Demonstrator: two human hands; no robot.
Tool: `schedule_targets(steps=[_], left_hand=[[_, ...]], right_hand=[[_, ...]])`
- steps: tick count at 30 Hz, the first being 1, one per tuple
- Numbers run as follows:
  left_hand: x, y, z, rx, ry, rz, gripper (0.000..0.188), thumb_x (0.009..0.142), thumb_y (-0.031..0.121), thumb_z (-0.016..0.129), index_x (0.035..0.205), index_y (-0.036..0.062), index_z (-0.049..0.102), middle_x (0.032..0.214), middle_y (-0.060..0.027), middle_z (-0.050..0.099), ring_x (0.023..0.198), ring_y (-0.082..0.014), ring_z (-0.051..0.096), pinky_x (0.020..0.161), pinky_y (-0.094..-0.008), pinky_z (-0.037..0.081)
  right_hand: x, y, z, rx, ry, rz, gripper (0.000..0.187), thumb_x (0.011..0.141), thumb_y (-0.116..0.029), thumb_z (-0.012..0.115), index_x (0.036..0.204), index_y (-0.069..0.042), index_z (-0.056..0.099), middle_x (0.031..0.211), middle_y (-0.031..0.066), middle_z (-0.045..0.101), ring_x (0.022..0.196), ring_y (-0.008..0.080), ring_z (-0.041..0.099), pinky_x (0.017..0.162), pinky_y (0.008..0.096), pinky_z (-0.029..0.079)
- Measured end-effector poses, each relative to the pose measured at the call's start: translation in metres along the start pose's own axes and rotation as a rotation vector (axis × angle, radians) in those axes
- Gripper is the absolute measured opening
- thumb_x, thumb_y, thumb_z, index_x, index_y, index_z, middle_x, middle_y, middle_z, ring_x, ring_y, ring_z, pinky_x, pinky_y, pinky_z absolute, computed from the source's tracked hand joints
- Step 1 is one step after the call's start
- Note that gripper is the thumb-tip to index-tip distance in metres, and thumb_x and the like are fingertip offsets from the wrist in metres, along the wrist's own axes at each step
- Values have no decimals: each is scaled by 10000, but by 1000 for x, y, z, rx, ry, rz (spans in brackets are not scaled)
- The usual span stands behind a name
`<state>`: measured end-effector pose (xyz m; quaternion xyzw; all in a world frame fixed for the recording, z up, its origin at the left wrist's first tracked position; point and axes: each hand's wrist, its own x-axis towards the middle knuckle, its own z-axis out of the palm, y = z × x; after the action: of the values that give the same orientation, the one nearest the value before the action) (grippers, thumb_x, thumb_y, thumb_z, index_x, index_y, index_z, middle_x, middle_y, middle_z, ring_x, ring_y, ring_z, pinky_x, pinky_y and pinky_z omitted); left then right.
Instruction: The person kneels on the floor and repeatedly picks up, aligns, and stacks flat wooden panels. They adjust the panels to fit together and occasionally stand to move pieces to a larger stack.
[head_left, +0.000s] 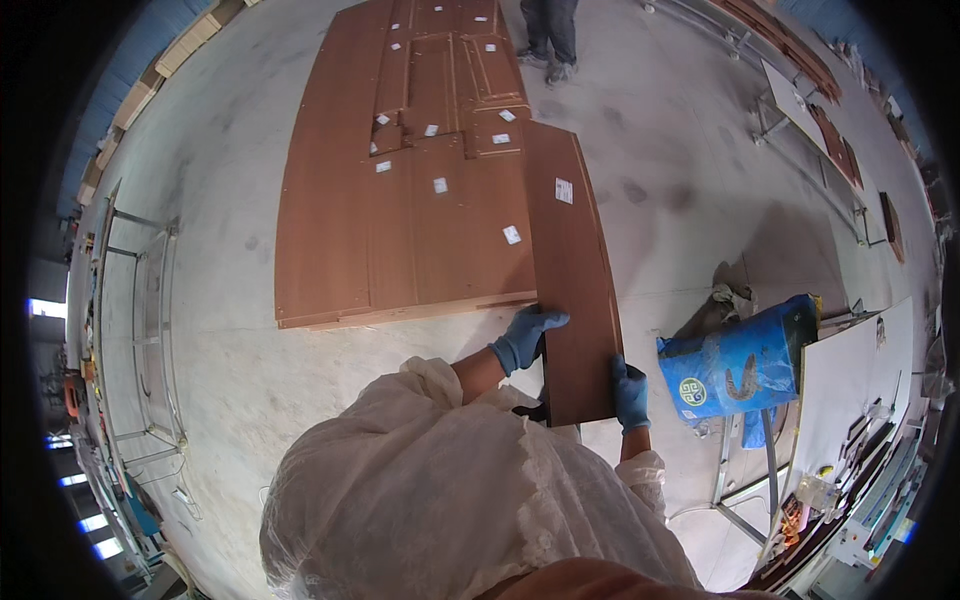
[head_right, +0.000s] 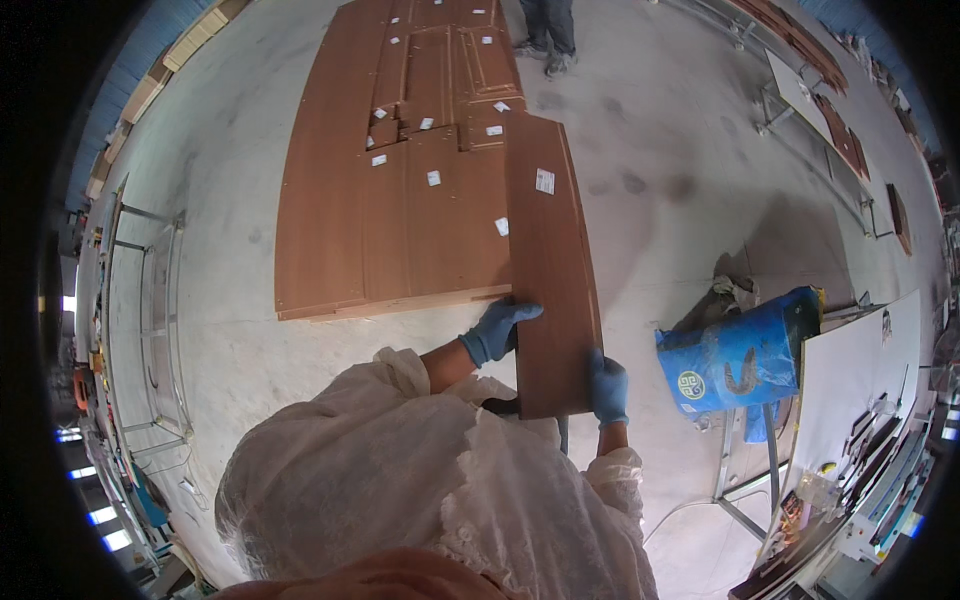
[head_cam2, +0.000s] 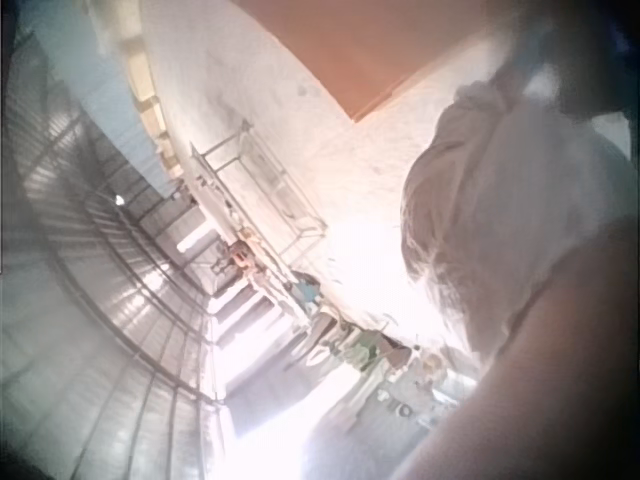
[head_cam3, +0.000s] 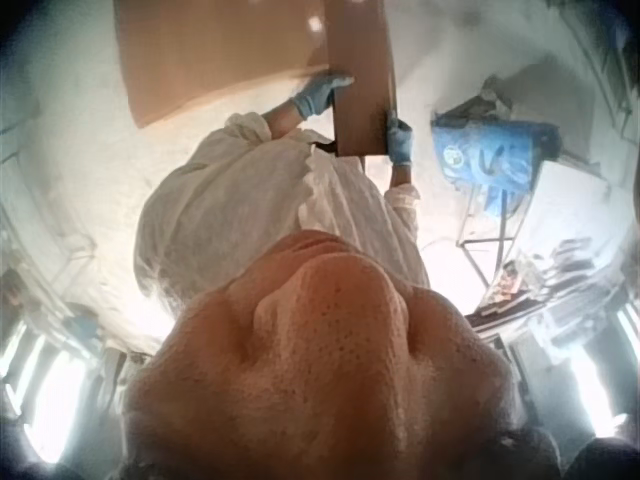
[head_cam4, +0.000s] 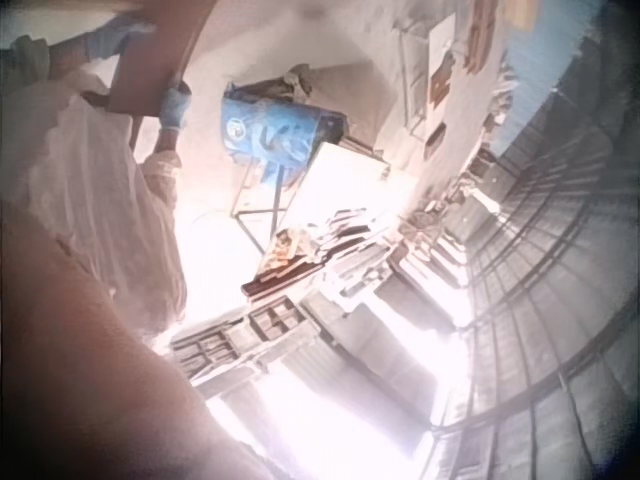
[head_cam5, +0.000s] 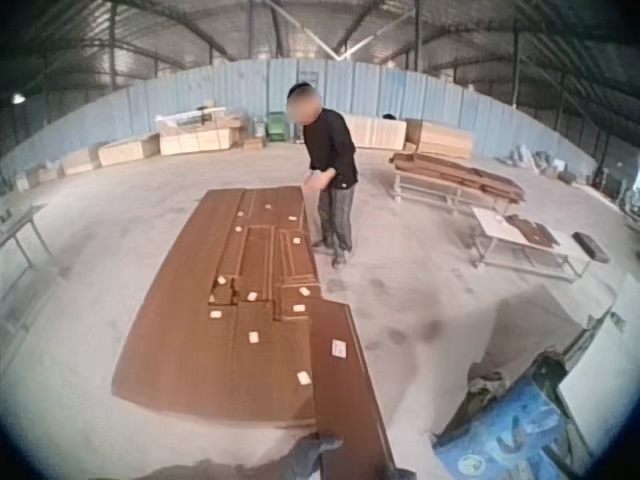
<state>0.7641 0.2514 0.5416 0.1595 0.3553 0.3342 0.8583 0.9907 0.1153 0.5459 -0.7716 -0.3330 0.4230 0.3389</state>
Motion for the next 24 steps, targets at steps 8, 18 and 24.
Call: schedule_targets(steps=[8,18,24], left_hand=[[112,-36,142,178,106,84,414,878,142,788,1219,-67,681,1162,-134,737,1016,-233,721,935,-358,583],[221,32,188,122,168,198,453,883,140,793,1253,-69,636,1138,-161,730,983,-263,741,873,-380,621],[306,88,214,37,232,278,489,889,134,791,1286,-95,620,1168,-181,720,998,-273,736,886,-385,624]], right_hand=[[93,2,-147,108,-83,91,528,1057,-458,626,871,24,734,791,-53,589,764,79,476,669,300,453],[247,-52,-177,143,-251,67,649,1018,-556,635,985,81,757,890,9,688,812,99,542,740,319,503],[359,-127,-189,36,-276,66,611,1029,-515,641,840,62,716,732,-29,568,697,90,454,650,302,453]])
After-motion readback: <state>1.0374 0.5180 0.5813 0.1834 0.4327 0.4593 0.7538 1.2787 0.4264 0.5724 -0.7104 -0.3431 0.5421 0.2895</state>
